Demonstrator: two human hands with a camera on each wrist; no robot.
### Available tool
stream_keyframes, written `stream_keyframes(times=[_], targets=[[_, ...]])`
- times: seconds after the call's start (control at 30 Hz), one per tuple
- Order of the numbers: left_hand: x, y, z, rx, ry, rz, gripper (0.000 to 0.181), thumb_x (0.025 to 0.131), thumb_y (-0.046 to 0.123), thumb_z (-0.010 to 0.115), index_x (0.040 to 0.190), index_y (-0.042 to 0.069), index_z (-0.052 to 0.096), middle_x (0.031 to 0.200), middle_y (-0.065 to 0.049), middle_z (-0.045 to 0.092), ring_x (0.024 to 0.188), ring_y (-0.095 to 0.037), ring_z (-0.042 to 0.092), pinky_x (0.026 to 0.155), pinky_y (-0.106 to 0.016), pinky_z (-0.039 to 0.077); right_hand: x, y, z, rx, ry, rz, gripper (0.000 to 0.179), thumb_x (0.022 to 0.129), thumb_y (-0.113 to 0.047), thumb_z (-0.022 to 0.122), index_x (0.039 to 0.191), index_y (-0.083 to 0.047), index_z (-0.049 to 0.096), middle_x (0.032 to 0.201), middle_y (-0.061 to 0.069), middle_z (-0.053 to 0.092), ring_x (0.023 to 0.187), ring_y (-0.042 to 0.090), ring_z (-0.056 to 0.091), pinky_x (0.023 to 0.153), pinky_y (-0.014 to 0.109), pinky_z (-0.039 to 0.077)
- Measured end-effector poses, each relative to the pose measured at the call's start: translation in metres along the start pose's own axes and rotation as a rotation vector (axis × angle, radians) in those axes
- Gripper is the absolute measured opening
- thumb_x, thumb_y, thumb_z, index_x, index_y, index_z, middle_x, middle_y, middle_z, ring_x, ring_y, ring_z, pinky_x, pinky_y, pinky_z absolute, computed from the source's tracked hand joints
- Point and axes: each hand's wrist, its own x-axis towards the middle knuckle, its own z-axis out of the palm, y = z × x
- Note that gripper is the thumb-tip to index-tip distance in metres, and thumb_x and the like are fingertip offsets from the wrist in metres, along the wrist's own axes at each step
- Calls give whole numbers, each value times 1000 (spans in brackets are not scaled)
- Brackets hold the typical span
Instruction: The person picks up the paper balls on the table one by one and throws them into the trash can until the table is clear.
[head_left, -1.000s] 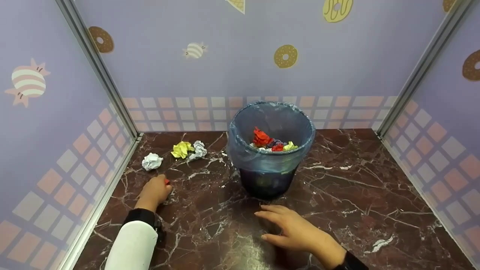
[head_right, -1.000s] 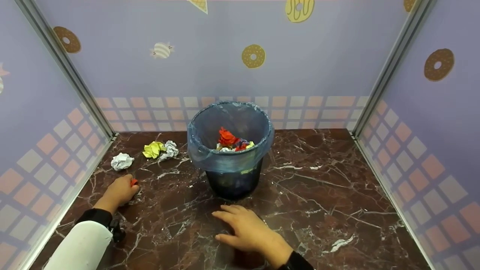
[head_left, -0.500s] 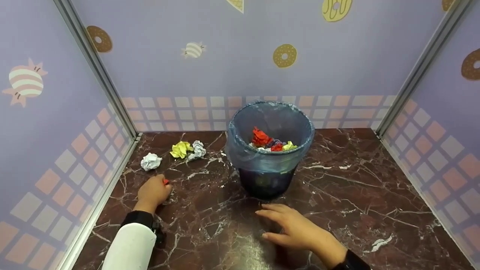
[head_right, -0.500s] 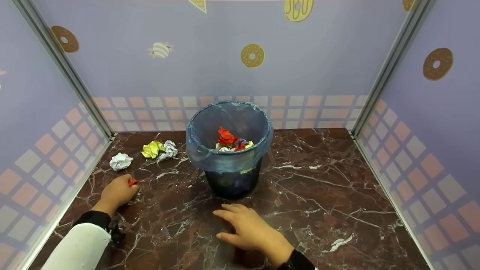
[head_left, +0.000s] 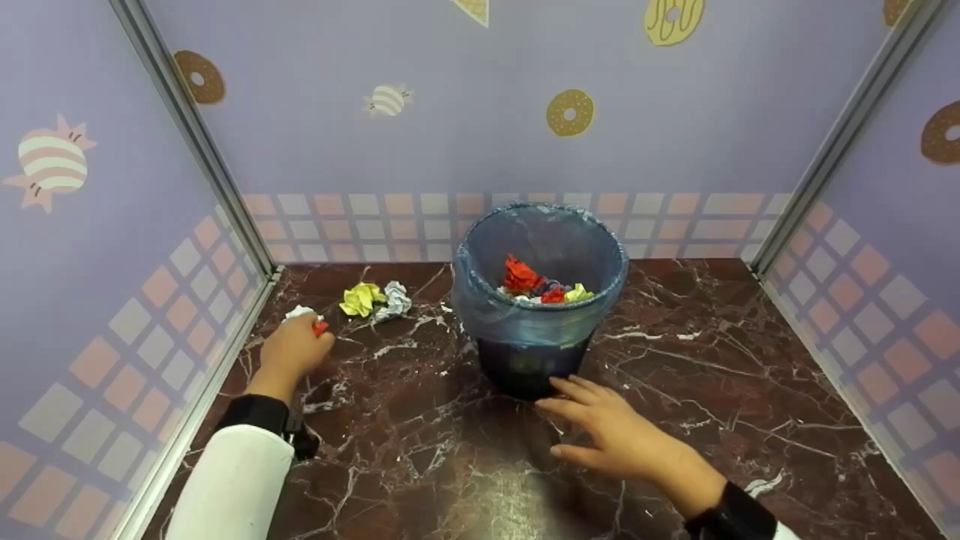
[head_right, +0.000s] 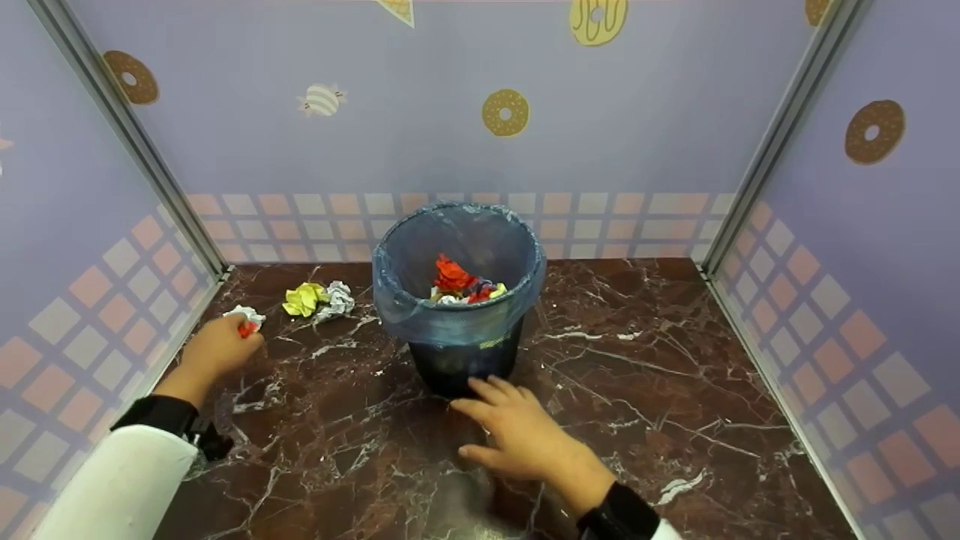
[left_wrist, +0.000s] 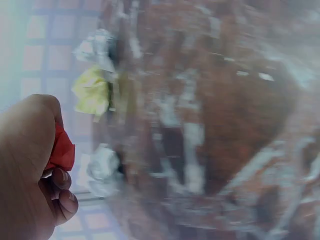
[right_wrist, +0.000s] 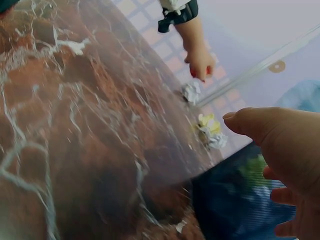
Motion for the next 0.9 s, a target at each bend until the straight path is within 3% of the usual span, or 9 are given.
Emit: stream_keyframes(times=[0.17,0.3,0.6,0.77,0.9], targets=[[12,23,-32,8,27,34,20,88,30,55,81,14,45,87,-13,60,78,-32,59,58,-38,40,-7,10,-27,-51,2,61,66,94,-55,66,153,-31,49,167,14,35,150,47,36,117,73,29],[21,55,-58,-2,46,64,20,90,30,53,82,14,45,84,-10,55,78,-30,56,61,-37,39,-17,23,-48,-87,39,113,67,94,-57,66,153,-30,49,167,13,35,150,46,36,117,73,29],[37,157,-96,-72,31,176,17,91,26,53,84,17,41,84,-3,44,74,-22,44,65,-33,37,-53,61,-92,-96,115,308,68,95,-57,65,154,-29,47,168,15,32,152,51,29,116,77,21],[39,217,-104,-112,9,258,15,90,23,54,84,18,41,86,-2,45,76,-20,44,67,-32,40,-78,81,-111,-105,199,353,66,94,-51,70,153,-26,50,165,20,35,147,56,32,109,82,23],[38,261,-102,-87,4,324,15,86,25,56,86,20,42,90,-1,47,80,-20,47,68,-34,39,-99,98,-121,-88,243,373,67,94,-46,72,153,-24,50,163,25,35,144,59,32,106,83,25]])
